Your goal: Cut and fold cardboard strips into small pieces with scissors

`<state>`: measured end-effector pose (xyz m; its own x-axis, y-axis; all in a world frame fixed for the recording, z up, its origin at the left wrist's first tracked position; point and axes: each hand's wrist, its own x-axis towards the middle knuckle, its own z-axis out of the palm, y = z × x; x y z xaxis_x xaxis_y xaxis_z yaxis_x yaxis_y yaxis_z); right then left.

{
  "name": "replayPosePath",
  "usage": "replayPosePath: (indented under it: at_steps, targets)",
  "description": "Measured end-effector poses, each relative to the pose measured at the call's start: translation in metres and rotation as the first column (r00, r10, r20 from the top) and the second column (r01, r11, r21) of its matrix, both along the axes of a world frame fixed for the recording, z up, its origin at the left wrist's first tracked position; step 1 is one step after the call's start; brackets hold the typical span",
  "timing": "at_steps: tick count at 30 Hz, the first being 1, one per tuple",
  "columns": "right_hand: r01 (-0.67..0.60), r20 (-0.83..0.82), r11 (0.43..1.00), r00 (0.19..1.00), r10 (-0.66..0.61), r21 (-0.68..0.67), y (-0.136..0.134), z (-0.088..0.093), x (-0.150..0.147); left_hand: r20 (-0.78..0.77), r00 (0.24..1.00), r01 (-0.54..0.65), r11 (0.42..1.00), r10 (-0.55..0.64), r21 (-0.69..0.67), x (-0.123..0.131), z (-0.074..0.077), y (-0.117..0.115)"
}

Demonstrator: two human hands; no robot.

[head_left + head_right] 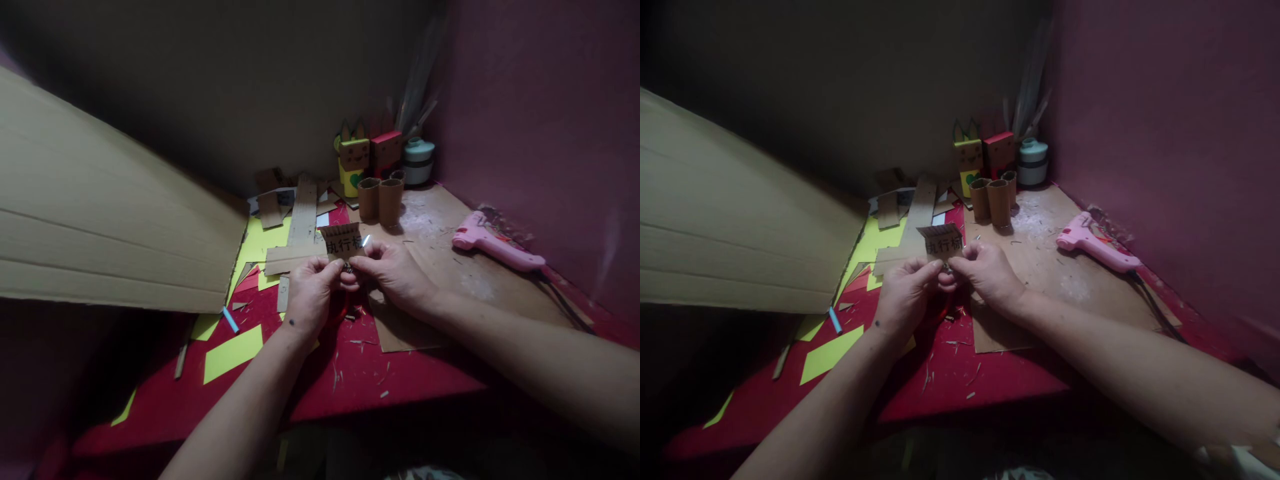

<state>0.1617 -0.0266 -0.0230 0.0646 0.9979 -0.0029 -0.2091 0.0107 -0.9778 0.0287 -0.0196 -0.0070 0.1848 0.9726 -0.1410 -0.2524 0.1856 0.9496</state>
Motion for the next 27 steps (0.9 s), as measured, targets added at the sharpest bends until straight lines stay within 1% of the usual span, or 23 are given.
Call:
replayPosePath:
  at_steps: [5, 8, 11, 13, 16, 22, 25, 27]
  targets:
    - [0.025, 0.026, 1.0, 0.999, -0.024, -0.016, -0.0003, 0.0006, 0.0, -0.012, 1.0, 0.012, 1.0, -0.012, -0.005, 0.0008, 0.0006, 0.0003]
    - [0.043, -0.027, 0.999, 0.999, -0.044, -0.027, 0.0004, 0.0008, -0.0012, 0.007, 1.0, 0.028, 1.0, -0.028, 0.006, 0.0011, 0.0007, 0.0009]
    - [0.023, -0.116, 0.999, 0.993, -0.026, -0.025, 0.0012, 0.0007, -0.0024, 0.016, 1.0, 0.01, 1.0, -0.01, 0.023, 0.0017, 0.0004, 0.0015]
    - [0.016, -0.145, 1.0, 0.989, -0.019, -0.019, 0.0018, 0.0, -0.0027, 0.007, 1.0, -0.003, 1.0, 0.003, 0.03, 0.0023, -0.0001, 0.0019]
    - [0.032, -0.151, 0.999, 0.988, -0.033, -0.013, 0.0025, -0.0019, -0.0024, 0.008, 1.0, -0.013, 0.999, 0.013, 0.036, 0.003, -0.0009, 0.0025]
    - [-0.02, -0.182, 1.0, 0.983, 0.016, -0.024, 0.0025, -0.0018, -0.0017, -0.027, 0.999, -0.03, 0.999, 0.031, 0.046, 0.0008, -0.0012, 0.0028]
    - [-0.029, -0.211, 0.999, 0.977, 0.021, -0.031, 0.0024, 0.0004, -0.0016, -0.046, 0.998, -0.028, 0.997, 0.032, 0.074, -0.0007, 0.0005, 0.0032]
    - [-0.033, -0.221, 0.999, 0.975, 0.029, -0.013, 0.0026, 0.0008, -0.0016, -0.051, 0.998, -0.033, 0.995, 0.038, 0.092, -0.0011, 0.0015, 0.0041]
